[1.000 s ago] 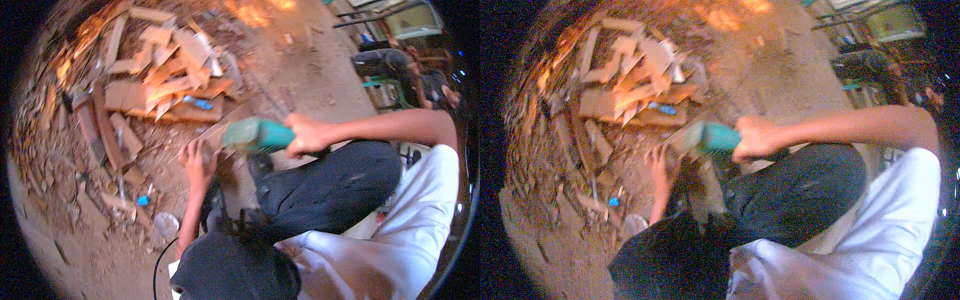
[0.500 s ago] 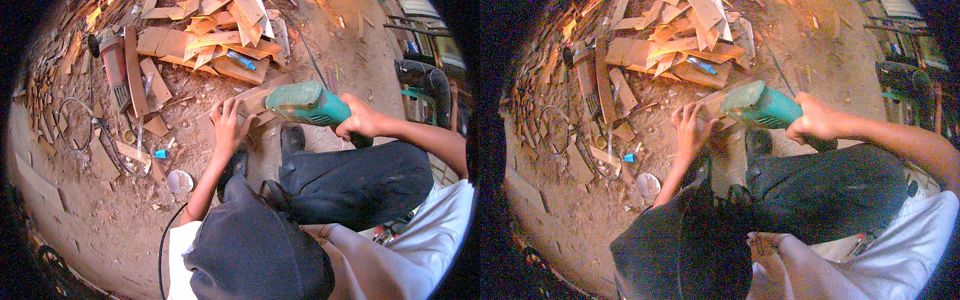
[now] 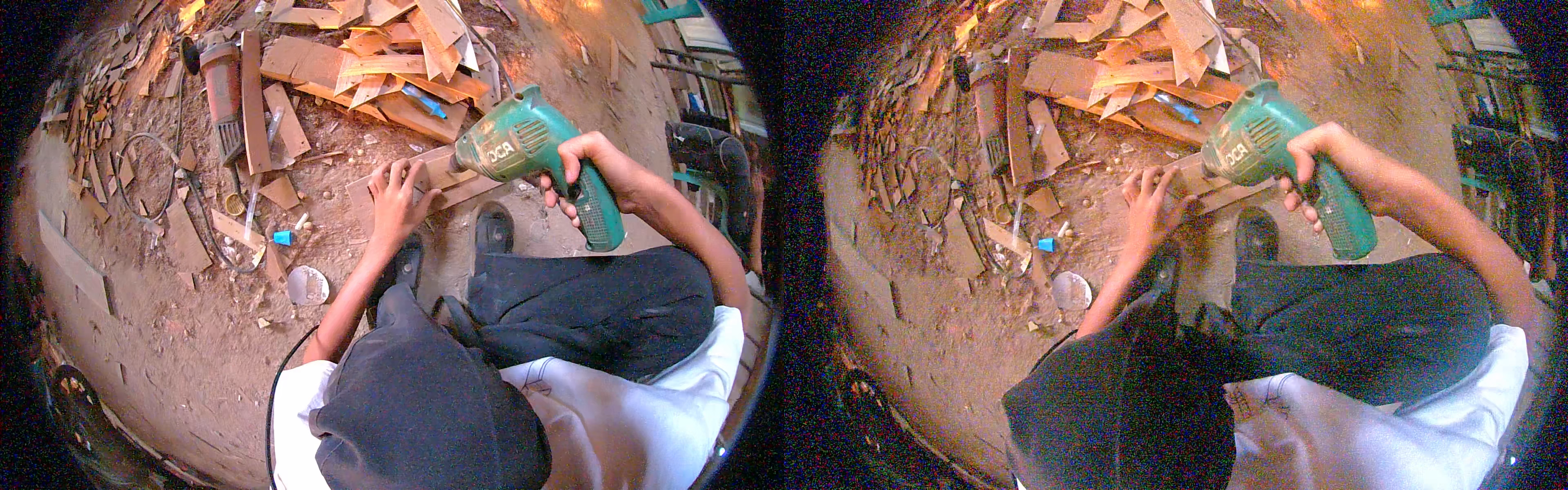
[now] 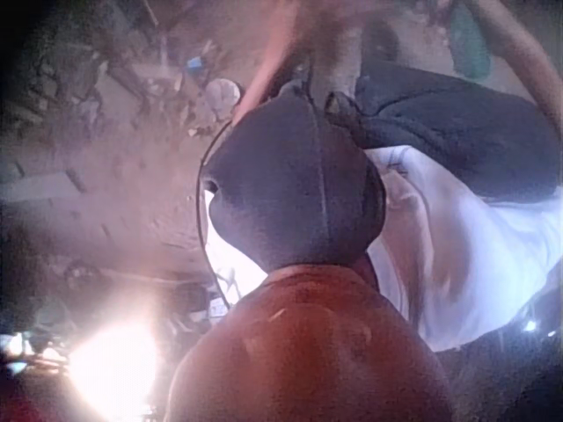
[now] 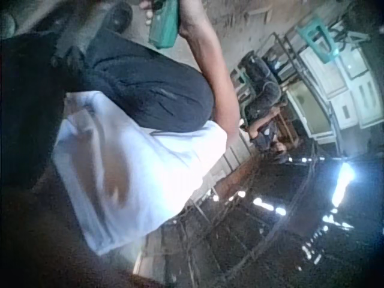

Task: The person uses a jigsaw to cut a rectangular piece of wood on the ground. They hold the wood with one hand and guide the tool with the other, cutting along a marked line.

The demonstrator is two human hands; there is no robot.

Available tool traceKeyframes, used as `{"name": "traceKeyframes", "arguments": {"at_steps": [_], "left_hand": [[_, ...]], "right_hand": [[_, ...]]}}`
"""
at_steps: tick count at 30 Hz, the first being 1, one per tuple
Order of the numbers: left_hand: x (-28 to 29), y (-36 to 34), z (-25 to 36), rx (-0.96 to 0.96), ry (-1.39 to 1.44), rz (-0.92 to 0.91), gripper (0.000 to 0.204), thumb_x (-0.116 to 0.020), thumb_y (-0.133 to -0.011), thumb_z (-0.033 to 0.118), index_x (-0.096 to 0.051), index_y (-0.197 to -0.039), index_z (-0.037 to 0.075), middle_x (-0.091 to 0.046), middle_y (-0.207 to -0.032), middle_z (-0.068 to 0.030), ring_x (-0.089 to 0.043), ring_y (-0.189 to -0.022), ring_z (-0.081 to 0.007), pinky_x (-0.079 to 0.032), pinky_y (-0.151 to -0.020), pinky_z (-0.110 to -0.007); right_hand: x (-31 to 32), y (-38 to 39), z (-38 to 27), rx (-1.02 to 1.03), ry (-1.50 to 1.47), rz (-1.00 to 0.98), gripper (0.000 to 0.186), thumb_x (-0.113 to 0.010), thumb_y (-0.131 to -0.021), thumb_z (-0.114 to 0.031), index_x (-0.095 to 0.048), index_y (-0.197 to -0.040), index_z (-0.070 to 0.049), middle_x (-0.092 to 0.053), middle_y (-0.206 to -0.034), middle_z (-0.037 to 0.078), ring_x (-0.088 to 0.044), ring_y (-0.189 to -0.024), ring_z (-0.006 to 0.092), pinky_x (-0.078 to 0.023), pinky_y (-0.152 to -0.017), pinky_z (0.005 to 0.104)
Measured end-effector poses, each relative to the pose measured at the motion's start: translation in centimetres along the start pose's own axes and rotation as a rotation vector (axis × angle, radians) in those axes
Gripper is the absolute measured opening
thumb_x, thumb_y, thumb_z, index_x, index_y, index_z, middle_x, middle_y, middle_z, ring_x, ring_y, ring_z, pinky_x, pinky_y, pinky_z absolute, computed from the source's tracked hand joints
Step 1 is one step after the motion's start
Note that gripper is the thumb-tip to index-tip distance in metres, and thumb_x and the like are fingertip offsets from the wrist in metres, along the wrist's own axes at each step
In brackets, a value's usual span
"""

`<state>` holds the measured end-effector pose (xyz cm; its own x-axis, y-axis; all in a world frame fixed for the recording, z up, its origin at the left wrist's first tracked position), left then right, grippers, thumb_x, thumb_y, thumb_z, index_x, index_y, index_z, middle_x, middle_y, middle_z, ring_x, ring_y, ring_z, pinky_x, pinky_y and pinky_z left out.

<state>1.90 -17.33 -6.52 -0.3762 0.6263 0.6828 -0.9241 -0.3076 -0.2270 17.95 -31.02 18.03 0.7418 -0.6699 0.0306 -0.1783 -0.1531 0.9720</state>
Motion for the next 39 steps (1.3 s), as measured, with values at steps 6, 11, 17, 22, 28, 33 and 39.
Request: {"name": "traceKeyframes", "arguments": {"at_steps": [6, 11, 17, 22, 28, 33, 39], "left_hand": [[0.2, 0.3, 0.1, 0.040, 0.042, 0.065, 0.053, -0.079, -0.067, 0.028, -0.056, -0.111, 0.008, -0.050, -0.108, -0.0134, -0.044, -0.105, -0.0335, -0.035, -0.090, -0.045], [0.5, 0.8, -0.2, 0.086, 0.149, 0.142, 0.042, -0.079, -0.066, 0.014, -0.054, -0.099, 0.006, -0.050, -0.097, -0.0142, -0.048, -0.092, -0.0333, -0.040, -0.080, -0.043], [1.2, 1.7, 0.6, 0.015, 0.209, 0.149, 0.032, -0.069, -0.070, -0.002, -0.053, -0.097, 0.004, -0.051, -0.090, -0.0155, -0.051, -0.087, -0.0337, -0.044, -0.077, -0.039], [1.1, 1.9, 0.6, 0.279, 0.443, 0.191, 0.030, -0.072, -0.076, 0.006, -0.055, -0.101, 0.001, -0.061, -0.096, -0.0141, -0.062, -0.086, -0.0265, -0.052, -0.072, -0.034], [1.3, 1.5, 0.9, 0.892, 1.070, 0.039, 0.035, -0.070, -0.083, 0.014, -0.056, -0.109, -0.003, -0.064, -0.100, -0.0145, -0.066, -0.074, -0.0183, -0.056, -0.053, -0.028], [0.4, 1.6, 0.3, 0.855, 1.041, 0.064, 0.035, -0.070, -0.083, 0.013, -0.055, -0.109, -0.005, -0.062, -0.100, -0.0147, -0.065, -0.076, -0.0177, -0.057, -0.054, -0.028], [0.8, 0.7, 1.7, 0.822, 1.067, 0.123, 0.032, -0.070, -0.083, 0.013, -0.054, -0.104, -0.006, -0.061, -0.099, -0.0152, -0.064, -0.077, -0.0177, -0.057, -0.055, -0.029]], "right_hand": [[0.3, 1.0, 0.8, 0.069, 0.118, -0.001, 0.027, -0.055, -0.063, -0.018, -0.055, -0.084, 0.000, -0.059, -0.070, 0.011, -0.055, -0.048, 0.0204, -0.051, -0.046, 0.0352], [0.0, 2.9, 0.8, 0.251, 0.185, 0.097, 0.025, -0.056, -0.063, -0.017, -0.056, -0.081, 0.001, -0.059, -0.071, 0.012, -0.057, -0.048, 0.0198, -0.049, -0.044, 0.0343], [0.4, 4.1, 1.2, 0.281, 0.103, 0.114, 0.040, -0.050, -0.053, -0.011, -0.053, -0.092, 0.003, -0.058, -0.071, 0.013, -0.053, -0.046, 0.0168, -0.050, -0.042, 0.0333], [-0.6, 4.8, 0.9, 0.325, 0.164, 0.077, 0.032, -0.054, -0.057, -0.013, -0.056, -0.085, 0.002, -0.058, -0.070, 0.012, -0.055, -0.047, 0.0178, -0.050, -0.043, 0.0331], [-0.9, 4.6, 1.2, 0.311, 0.185, -0.007, 0.026, -0.055, -0.059, -0.013, -0.057, -0.081, 0.002, -0.058, -0.067, 0.012, -0.055, -0.046, 0.0181, -0.050, -0.044, 0.0333], [-1.1, 3.9, 1.0, 0.280, 0.204, -0.034, 0.024, -0.055, -0.060, -0.013, -0.056, -0.079, 0.002, -0.059, -0.067, 0.012, -0.055, -0.046, 0.0185, -0.050, -0.043, 0.0337], [-0.8, 3.3, 1.3, 0.208, 0.129, -0.068, 0.023, -0.054, -0.062, -0.014, -0.055, -0.079, 0.001, -0.059, -0.067, 0.012, -0.057, -0.046, 0.0197, -0.050, -0.043, 0.0346]]}}
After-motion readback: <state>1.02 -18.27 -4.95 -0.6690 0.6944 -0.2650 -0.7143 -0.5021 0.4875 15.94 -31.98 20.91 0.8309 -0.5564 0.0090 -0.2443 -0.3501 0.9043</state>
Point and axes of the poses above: each hand's wrist, its own y-axis away from the middle knuckle, its own x-axis out of the back of the hand, z = x × y, the point moved 2 cm from there along -y, towards the middle knuckle
